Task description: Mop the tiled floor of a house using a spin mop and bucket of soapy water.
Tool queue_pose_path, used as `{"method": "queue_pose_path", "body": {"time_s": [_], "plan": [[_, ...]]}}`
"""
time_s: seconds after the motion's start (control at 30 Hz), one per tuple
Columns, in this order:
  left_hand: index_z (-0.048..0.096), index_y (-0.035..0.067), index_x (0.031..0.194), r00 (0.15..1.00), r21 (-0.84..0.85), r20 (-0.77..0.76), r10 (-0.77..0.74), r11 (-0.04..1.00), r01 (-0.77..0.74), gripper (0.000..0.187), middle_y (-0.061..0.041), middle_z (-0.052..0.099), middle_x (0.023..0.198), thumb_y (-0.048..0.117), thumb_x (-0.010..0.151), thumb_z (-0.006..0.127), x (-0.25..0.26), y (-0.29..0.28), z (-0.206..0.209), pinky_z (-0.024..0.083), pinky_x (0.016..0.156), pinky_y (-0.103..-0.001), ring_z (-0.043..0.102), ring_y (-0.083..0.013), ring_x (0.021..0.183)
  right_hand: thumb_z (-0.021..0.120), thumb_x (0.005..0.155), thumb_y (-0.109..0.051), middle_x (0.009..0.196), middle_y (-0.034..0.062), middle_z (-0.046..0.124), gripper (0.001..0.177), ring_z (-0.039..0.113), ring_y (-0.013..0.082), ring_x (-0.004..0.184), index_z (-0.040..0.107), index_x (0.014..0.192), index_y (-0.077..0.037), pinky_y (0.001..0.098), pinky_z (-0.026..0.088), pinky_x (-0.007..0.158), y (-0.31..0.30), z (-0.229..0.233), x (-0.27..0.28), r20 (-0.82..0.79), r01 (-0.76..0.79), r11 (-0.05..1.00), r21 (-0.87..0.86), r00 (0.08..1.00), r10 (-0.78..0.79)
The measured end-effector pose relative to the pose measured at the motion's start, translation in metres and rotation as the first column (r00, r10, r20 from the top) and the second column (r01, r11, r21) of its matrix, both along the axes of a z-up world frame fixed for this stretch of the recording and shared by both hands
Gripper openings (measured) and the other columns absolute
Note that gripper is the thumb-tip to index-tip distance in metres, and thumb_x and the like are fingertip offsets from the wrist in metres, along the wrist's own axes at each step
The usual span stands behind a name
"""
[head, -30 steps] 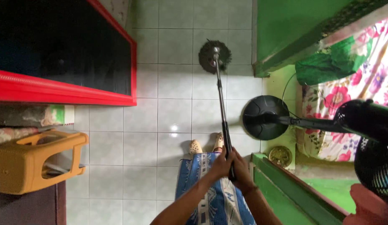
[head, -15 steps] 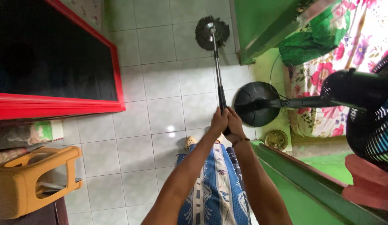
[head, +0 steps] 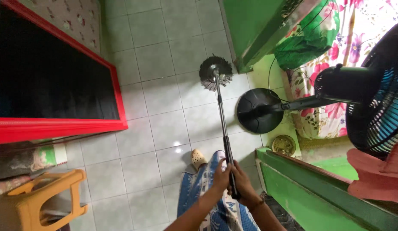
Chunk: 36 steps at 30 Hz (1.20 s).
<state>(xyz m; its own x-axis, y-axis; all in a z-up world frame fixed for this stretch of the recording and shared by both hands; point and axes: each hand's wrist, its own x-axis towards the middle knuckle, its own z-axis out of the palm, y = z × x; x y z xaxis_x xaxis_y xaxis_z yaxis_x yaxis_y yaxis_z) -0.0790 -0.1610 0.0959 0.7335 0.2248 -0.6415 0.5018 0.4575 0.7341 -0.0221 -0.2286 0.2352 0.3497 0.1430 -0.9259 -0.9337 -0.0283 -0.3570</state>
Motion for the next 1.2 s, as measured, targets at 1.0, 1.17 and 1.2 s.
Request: {"method": "queue_pose_path", "body": {"time_s": [1.0, 1.17, 1.2], "plan": [[0.067, -0.002, 0.114, 0.956, 0.112, -0.181, 0.231, 0.971, -0.214, 0.051, -0.019, 0.073, 0.098, 0.046, 0.096, 0.060, 0.010, -0.032, -0.082, 0.055, 0.076, -0.042, 0.070, -0.0284, 0.088, 0.036, 0.116, -0.026, 0.084, 0.0170, 0.065, 0.036, 0.066, 0.0237, 0.061, 0.052, 0.141, -0.005, 0.0334, 0.054, 0.058, -0.099, -0.265, 0.000, 0.728, -0.681, 0.674, -0.286, 0.303, 0.615], [0.068, -0.007, 0.108, 0.945, 0.066, -0.207, 0.253, 0.967, -0.244, 0.050, -0.023, 0.072, 0.092, 0.041, 0.100, 0.054, 0.046, 0.029, -0.059, 0.055, 0.068, -0.048, 0.069, -0.0337, 0.078, 0.040, 0.112, -0.026, 0.098, 0.0260, 0.068, 0.044, 0.065, 0.0402, 0.068, 0.046, 0.153, -0.011, 0.0463, 0.054, 0.061, 0.008, -0.132, 0.034, 0.395, -0.630, 0.761, -0.153, 0.667, 0.632], [0.066, -0.007, 0.109, 0.940, 0.063, -0.216, 0.263, 0.965, -0.256, 0.050, -0.023, 0.070, 0.092, 0.041, 0.101, 0.051, 0.042, 0.036, -0.047, 0.053, 0.066, -0.051, 0.067, -0.0360, 0.075, 0.037, 0.112, -0.026, 0.094, 0.0278, 0.066, 0.045, 0.064, 0.0393, 0.068, 0.041, 0.154, -0.012, 0.0452, 0.054, 0.061, 0.021, -0.110, 0.031, 0.346, -0.664, 0.734, -0.144, 0.661, 0.666]]}}
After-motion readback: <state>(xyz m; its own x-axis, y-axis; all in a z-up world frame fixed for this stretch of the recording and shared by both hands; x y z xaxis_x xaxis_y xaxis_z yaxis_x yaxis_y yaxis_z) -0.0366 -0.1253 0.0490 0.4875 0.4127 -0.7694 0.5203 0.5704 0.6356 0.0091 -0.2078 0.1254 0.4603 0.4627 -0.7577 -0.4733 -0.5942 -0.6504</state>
